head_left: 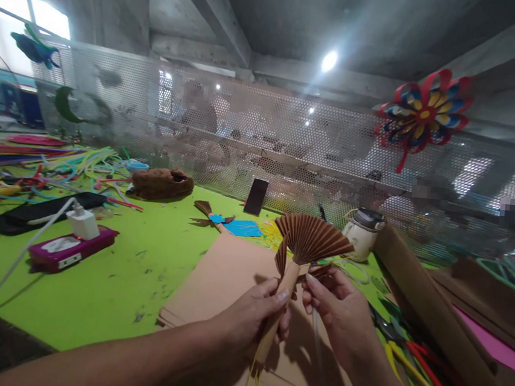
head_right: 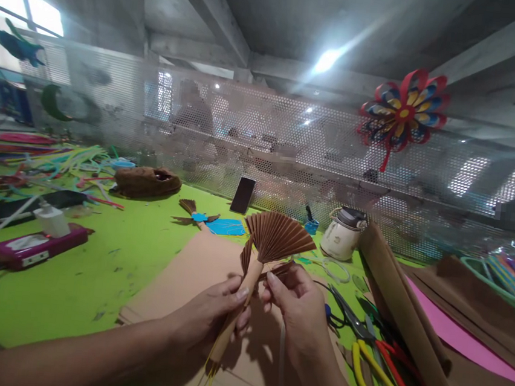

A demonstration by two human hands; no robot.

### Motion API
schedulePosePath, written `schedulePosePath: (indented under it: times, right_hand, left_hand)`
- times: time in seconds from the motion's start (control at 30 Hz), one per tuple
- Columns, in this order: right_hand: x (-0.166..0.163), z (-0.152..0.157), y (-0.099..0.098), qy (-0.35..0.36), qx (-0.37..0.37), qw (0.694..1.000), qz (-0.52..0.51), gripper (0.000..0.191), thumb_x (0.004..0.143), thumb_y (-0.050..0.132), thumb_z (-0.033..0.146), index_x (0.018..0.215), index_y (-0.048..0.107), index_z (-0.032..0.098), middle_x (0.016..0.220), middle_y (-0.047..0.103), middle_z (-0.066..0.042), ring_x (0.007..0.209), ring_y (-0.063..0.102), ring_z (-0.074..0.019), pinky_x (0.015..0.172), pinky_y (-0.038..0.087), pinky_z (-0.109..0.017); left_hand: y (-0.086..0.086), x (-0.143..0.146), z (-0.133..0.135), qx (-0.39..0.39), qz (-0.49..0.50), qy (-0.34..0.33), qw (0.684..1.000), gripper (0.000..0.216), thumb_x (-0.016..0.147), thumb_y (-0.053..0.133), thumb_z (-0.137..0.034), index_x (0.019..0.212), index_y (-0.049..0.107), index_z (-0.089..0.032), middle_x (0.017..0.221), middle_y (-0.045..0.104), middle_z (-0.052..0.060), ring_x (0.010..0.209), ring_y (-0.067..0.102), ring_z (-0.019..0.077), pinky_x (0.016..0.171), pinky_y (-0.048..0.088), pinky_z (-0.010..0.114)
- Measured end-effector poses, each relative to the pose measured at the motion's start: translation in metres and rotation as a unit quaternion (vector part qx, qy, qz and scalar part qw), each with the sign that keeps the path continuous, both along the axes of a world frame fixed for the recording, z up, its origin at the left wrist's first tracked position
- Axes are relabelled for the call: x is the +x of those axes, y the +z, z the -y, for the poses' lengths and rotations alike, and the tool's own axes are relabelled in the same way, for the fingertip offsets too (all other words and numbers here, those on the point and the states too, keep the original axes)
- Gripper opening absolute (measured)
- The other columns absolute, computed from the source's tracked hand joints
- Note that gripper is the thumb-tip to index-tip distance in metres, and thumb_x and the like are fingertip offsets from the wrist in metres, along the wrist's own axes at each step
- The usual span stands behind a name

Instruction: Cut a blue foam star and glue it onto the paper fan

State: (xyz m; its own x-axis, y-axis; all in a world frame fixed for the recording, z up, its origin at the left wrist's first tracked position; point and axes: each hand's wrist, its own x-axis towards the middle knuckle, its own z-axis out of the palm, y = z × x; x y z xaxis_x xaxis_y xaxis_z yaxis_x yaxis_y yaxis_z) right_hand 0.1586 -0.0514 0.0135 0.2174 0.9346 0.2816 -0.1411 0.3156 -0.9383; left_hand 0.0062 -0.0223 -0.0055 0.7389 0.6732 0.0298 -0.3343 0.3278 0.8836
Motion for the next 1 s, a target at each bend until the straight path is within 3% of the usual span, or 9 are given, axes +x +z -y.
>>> schedulePosePath:
  times: [0.27,0.63,1.0]
  right_hand:
    - [0.0017,-0.0033,-0.0015,-0.016,-0.001,1.000,0.016,0.018,0.074,0.070,0.028,0.085,0.061,0.017,0.076,0.061,0.000,0.058,0.051,-0.0084,0.051,0.043,-0.022]
    - [0.0005,0.0000,0.0038,-0.074,0.007,0.991,0.113,0.019,0.075,0.068,0.033,0.081,0.062,0.016,0.057,0.053,0.004,0.053,0.047,-0.0090,0.050,0.039,-0.022]
    - [-0.0028,-0.0007,0.0022,-0.082,-0.012,0.994,0.066,0.025,0.070,0.072,0.033,0.085,0.062,0.016,0.066,0.059,0.001,0.055,0.051,-0.0103,0.051,0.043,-0.023]
  left_hand:
    - [-0.0013,-0.0009,-0.0027,0.011,-0.016,-0.033,0.999,0.021,0.086,0.049,-0.038,0.095,0.048,-0.020,0.065,0.048,-0.002,0.052,0.044,0.0089,0.050,0.036,0.021]
    - [-0.0038,-0.0016,-0.0001,0.002,-0.011,-0.018,1.000,0.020,0.086,0.049,-0.040,0.093,0.047,-0.021,0.067,0.048,-0.002,0.051,0.040,0.0079,0.046,0.035,0.020]
    - [-0.0048,0.0002,-0.0002,0.008,-0.006,-0.016,1.000,0.022,0.086,0.048,-0.039,0.096,0.049,-0.019,0.066,0.047,-0.001,0.052,0.041,0.0083,0.045,0.034,0.019]
